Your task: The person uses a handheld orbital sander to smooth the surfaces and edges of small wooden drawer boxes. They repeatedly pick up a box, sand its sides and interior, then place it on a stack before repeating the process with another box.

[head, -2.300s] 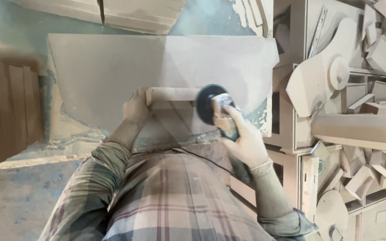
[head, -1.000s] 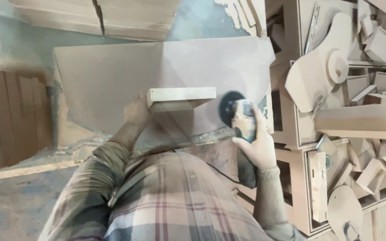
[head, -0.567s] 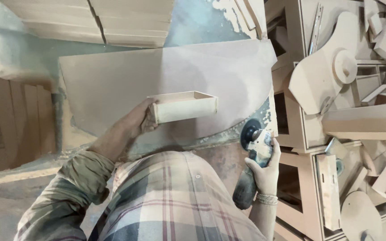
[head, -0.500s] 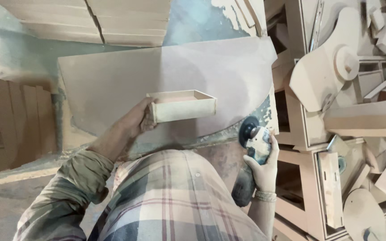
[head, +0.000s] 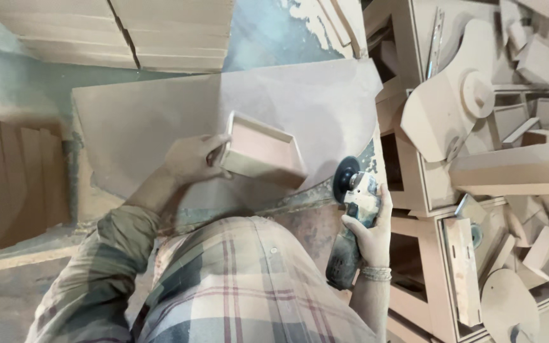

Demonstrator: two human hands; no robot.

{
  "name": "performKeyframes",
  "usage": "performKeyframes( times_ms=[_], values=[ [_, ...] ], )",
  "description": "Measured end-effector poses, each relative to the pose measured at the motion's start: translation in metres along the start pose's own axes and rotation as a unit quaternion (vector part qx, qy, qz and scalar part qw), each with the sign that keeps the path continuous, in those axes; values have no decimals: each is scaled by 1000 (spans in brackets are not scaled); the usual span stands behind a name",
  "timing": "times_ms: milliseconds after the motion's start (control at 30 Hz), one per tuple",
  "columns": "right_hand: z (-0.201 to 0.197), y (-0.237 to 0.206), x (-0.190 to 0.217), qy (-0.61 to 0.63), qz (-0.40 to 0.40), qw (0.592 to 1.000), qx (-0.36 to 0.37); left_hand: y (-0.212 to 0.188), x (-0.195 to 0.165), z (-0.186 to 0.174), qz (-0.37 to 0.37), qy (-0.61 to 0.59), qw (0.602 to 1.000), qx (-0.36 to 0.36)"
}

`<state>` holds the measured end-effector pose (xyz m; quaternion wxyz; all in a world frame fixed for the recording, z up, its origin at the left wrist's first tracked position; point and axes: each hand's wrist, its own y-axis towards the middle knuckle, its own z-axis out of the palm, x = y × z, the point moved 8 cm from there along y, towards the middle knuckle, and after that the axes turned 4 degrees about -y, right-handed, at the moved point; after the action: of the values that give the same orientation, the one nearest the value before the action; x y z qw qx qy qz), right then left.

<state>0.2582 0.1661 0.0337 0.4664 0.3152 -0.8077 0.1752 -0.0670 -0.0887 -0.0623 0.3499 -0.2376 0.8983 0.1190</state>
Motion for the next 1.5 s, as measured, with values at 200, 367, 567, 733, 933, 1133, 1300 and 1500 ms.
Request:
performKeyframes(
  times_ms=[200, 367, 567, 733, 933, 1133, 1300, 1500],
  values=[
    [-7, -4, 4, 9, 34, 999, -23, 0, 10, -2, -52, -47, 994, -78],
    [-6, -2, 9, -5, 53, 999, -5, 17, 38, 23, -73, -126, 986, -76],
    [19, 15, 48, -117, -65, 989, 64, 16, 59, 55, -194, -132, 972, -1],
    [44, 34, 85, -167, -78, 977, 111, 18, 50, 48, -132, -131, 981, -60],
    [89, 54, 137, -226, -133, 947, 187, 26, 55, 48, -92, -94, 989, -71],
    [133, 70, 163, -297, -173, 905, 249, 22, 61, 48, -107, -89, 987, -81],
    [171, 70, 181, -302, -214, 880, 298, 21, 64, 46, -113, -82, 988, -69],
    [205, 64, 200, -286, -298, 848, 333, 18, 57, 36, -112, -100, 987, -60]
  ],
)
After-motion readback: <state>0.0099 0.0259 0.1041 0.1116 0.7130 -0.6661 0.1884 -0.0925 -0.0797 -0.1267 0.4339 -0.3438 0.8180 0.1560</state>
